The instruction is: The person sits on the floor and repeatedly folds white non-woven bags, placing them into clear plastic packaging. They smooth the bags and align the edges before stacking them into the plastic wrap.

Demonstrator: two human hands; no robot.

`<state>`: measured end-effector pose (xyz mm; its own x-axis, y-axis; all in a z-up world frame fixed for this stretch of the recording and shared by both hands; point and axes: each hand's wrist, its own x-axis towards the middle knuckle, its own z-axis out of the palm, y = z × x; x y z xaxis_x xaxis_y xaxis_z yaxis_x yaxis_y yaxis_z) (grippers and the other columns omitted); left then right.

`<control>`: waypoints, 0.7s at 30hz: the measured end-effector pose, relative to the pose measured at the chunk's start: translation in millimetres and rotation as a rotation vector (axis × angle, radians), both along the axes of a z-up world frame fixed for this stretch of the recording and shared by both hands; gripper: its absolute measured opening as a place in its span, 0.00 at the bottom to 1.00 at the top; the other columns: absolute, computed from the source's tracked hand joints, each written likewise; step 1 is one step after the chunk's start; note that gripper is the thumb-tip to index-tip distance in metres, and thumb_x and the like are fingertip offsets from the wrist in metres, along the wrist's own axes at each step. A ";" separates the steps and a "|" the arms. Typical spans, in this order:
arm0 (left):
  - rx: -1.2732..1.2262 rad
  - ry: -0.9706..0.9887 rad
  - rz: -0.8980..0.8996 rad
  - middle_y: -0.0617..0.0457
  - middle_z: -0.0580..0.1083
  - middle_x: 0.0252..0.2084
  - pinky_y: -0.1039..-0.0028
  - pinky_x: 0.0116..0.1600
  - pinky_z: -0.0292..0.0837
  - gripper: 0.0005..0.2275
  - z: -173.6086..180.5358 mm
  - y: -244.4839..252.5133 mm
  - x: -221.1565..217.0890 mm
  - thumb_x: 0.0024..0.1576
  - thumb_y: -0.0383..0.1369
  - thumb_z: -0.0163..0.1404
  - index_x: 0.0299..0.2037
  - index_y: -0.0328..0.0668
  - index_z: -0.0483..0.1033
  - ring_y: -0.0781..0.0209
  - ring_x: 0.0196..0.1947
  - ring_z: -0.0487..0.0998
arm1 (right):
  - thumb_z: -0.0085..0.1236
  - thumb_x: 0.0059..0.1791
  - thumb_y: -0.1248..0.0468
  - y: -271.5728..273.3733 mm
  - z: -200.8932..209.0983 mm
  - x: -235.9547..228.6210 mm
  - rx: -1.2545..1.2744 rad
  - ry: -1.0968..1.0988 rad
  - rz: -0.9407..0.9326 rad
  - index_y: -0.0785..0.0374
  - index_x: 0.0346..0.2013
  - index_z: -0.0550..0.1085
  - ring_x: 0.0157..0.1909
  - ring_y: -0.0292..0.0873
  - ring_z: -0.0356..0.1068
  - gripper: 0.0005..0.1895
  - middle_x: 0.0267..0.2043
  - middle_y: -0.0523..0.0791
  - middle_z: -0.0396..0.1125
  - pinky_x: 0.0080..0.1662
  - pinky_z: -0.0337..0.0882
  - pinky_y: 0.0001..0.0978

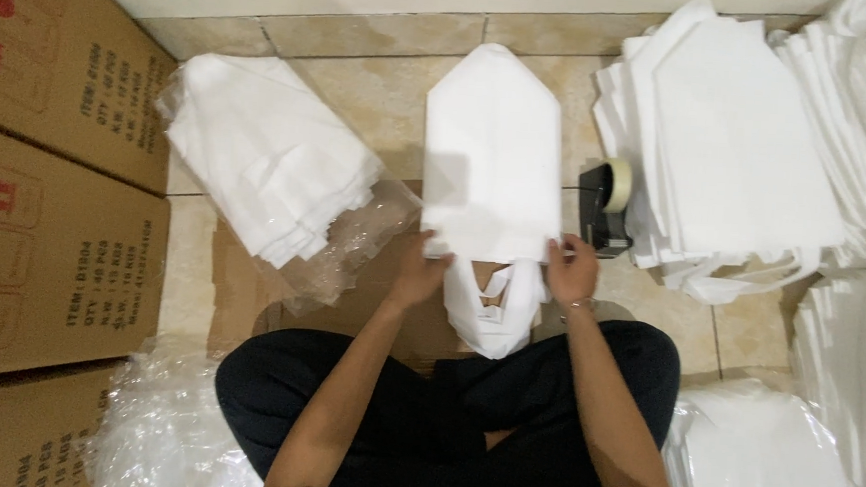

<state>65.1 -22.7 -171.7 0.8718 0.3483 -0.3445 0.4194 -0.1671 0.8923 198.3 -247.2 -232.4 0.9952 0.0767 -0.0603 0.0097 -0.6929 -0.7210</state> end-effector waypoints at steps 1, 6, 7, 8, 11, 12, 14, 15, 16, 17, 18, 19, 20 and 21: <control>-0.002 0.000 -0.004 0.32 0.57 0.52 0.54 0.57 0.51 0.26 20.5 -1.8 -0.7 0.49 0.35 0.48 0.54 0.27 0.55 0.37 0.56 0.55 | 0.51 0.45 0.58 3.2 13.9 -4.6 -0.002 0.000 -0.004 0.66 0.41 0.68 0.37 0.50 0.66 0.16 0.37 0.52 0.63 0.37 0.67 0.37; -0.024 0.178 0.071 0.37 0.50 0.58 0.61 0.61 0.48 0.29 0.3 7.7 3.2 0.51 0.37 0.45 0.58 0.30 0.47 0.45 0.60 0.49 | 0.50 0.44 0.55 13.0 35.0 -11.8 -0.095 0.145 0.009 0.65 0.46 0.65 0.42 0.51 0.64 0.21 0.43 0.51 0.58 0.42 0.65 0.39; -0.019 0.177 0.071 0.37 0.50 0.58 0.61 0.61 0.48 0.29 -10.2 8.0 4.7 0.51 0.37 0.45 0.58 0.30 0.47 0.45 0.60 0.49 | 0.50 0.44 0.55 13.5 36.1 -11.0 -0.091 0.144 0.008 0.65 0.46 0.65 0.42 0.51 0.64 0.21 0.43 0.51 0.58 0.42 0.65 0.39; -0.025 0.152 0.085 0.36 0.51 0.57 0.61 0.60 0.50 0.27 -20.8 8.7 6.1 0.51 0.37 0.46 0.56 0.29 0.50 0.44 0.59 0.51 | 0.50 0.44 0.56 14.2 37.2 -10.4 -0.080 0.153 0.010 0.65 0.46 0.65 0.41 0.51 0.64 0.21 0.42 0.51 0.58 0.41 0.65 0.38; -0.033 0.136 0.119 0.38 0.55 0.55 0.62 0.59 0.53 0.23 -26.7 7.9 5.0 0.52 0.36 0.46 0.53 0.30 0.56 0.44 0.57 0.54 | 0.50 0.44 0.57 14.3 34.9 -10.0 -0.061 0.163 0.016 0.66 0.46 0.64 0.40 0.50 0.63 0.20 0.39 0.52 0.58 0.40 0.64 0.37; -0.033 0.142 0.140 0.39 0.56 0.54 0.63 0.58 0.55 0.21 -23.9 7.9 4.1 0.52 0.36 0.46 0.52 0.32 0.59 0.45 0.57 0.56 | 0.50 0.44 0.58 14.7 33.3 -9.8 -0.052 0.162 0.020 0.66 0.45 0.64 0.39 0.50 0.63 0.19 0.39 0.52 0.58 0.40 0.64 0.37; 0.036 0.136 0.145 0.39 0.56 0.54 0.64 0.58 0.55 0.20 -7.5 6.5 6.6 0.52 0.34 0.46 0.51 0.32 0.60 0.46 0.56 0.56 | 0.51 0.43 0.61 10.9 11.1 -3.6 0.011 0.117 0.026 0.66 0.42 0.64 0.37 0.50 0.63 0.16 0.37 0.51 0.57 0.38 0.63 0.37; 0.101 0.133 0.151 0.39 0.56 0.53 0.65 0.58 0.55 0.18 0.3 5.2 6.7 0.52 0.33 0.45 0.51 0.32 0.60 0.47 0.56 0.57 | 0.52 0.42 0.63 8.6 -0.1 -1.3 0.070 0.075 0.033 0.66 0.38 0.65 0.35 0.50 0.62 0.13 0.35 0.51 0.57 0.37 0.62 0.37; 0.100 0.133 0.152 0.39 0.56 0.53 0.65 0.58 0.55 0.18 10.8 2.8 5.9 0.52 0.33 0.45 0.51 0.32 0.60 0.47 0.56 0.57 | 0.52 0.42 0.63 9.0 6.3 -3.9 0.070 0.075 0.034 0.66 0.38 0.65 0.35 0.50 0.62 0.13 0.35 0.51 0.57 0.37 0.62 0.37; 0.151 0.142 0.130 0.40 0.57 0.53 0.65 0.57 0.56 0.18 21.5 1.0 5.9 0.52 0.33 0.45 0.51 0.34 0.61 0.48 0.55 0.58 | 0.51 0.43 0.64 10.2 12.8 -5.5 0.135 0.062 0.019 0.67 0.36 0.64 0.34 0.50 0.61 0.11 0.34 0.52 0.57 0.36 0.61 0.37; 0.202 0.151 0.108 0.40 0.58 0.53 0.66 0.56 0.57 0.17 32.1 -0.8 5.8 0.51 0.33 0.45 0.50 0.35 0.62 0.49 0.55 0.59 | 0.49 0.44 0.65 11.4 19.3 -7.1 0.200 0.049 0.003 0.67 0.35 0.64 0.33 0.51 0.61 0.09 0.32 0.52 0.57 0.35 0.61 0.37; 0.203 0.151 0.109 0.40 0.58 0.53 0.66 0.56 0.57 0.17 25.6 -1.1 6.1 0.51 0.33 0.45 0.50 0.35 0.62 0.49 0.55 0.59 | 0.49 0.44 0.65 12.7 26.0 -8.1 0.201 0.049 0.004 0.67 0.35 0.64 0.33 0.51 0.61 0.09 0.32 0.52 0.57 0.35 0.61 0.37; 0.180 0.118 0.103 0.40 0.58 0.52 0.66 0.54 0.59 0.17 19.1 -1.4 6.5 0.51 0.32 0.46 0.49 0.35 0.64 0.48 0.53 0.61 | 0.49 0.44 0.65 14.0 32.5 -9.0 0.241 0.066 -0.002 0.67 0.36 0.63 0.34 0.50 0.60 0.10 0.33 0.53 0.57 0.36 0.61 0.38; 0.156 0.085 0.095 0.39 0.59 0.51 0.67 0.52 0.61 0.16 12.4 -2.1 6.7 0.50 0.31 0.47 0.48 0.35 0.65 0.47 0.51 0.63 | 0.49 0.44 0.64 14.8 39.0 -10.3 0.279 0.083 -0.009 0.68 0.38 0.62 0.36 0.50 0.60 0.12 0.34 0.53 0.58 0.38 0.61 0.38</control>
